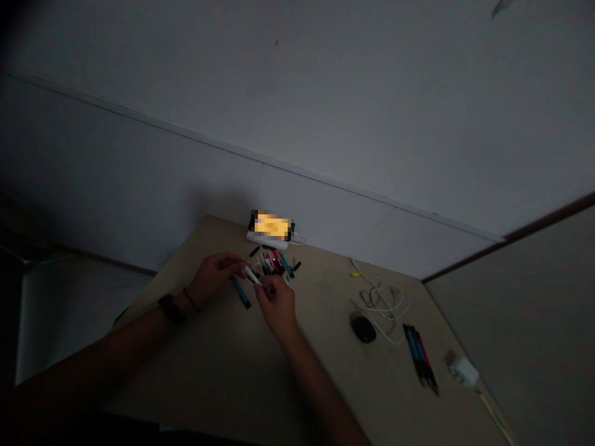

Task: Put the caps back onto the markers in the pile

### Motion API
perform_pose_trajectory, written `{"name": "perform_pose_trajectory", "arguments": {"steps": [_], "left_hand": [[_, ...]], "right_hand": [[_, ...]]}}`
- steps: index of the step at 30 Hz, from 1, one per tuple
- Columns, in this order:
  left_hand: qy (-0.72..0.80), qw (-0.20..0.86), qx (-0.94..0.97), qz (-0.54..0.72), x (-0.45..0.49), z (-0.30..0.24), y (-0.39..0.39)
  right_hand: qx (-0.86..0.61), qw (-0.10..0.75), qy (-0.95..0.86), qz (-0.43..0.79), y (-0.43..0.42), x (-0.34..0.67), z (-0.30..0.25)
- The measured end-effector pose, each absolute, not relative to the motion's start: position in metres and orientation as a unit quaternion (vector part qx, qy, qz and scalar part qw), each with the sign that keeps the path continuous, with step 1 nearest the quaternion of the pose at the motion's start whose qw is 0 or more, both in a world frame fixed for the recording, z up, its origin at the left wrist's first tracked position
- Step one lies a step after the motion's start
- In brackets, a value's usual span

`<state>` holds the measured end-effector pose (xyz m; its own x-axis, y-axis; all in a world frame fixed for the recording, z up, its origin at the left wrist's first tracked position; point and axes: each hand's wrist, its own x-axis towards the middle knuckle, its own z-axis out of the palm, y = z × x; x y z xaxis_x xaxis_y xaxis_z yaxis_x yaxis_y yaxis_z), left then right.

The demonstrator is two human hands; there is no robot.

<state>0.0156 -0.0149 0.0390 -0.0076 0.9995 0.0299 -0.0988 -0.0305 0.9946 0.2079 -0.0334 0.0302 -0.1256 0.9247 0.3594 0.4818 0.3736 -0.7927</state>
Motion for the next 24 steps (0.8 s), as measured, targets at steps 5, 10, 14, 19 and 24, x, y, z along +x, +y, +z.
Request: {"name": "perform_pose_trajectory", "arguments": {"steps": [5,10,14,19,24], "left_hand": [[0.467,0.504,0.506,0.521,0.016,0.0375,-0.0149],[0.457,0.492,0.513,0.534,0.0174,0.0386,-0.018],[0.461,0.477,0.532,0.526,0.0173,0.0402,-0.0197],[0.465,0.464,0.542,0.524,0.0172,0.0399,-0.0198],[0.465,0.446,0.567,0.514,0.0174,0.0375,-0.021]], "right_hand": [[-0.497,0.433,-0.707,0.254,-0.0338,0.208,0.0311],[-0.491,0.44,-0.707,0.255,-0.035,0.2078,0.0318],[-0.489,0.444,-0.706,0.256,-0.0349,0.2078,0.032],[-0.492,0.442,-0.708,0.248,-0.0339,0.2075,0.0323],[-0.493,0.448,-0.702,0.252,-0.0342,0.2076,0.0315]]}}
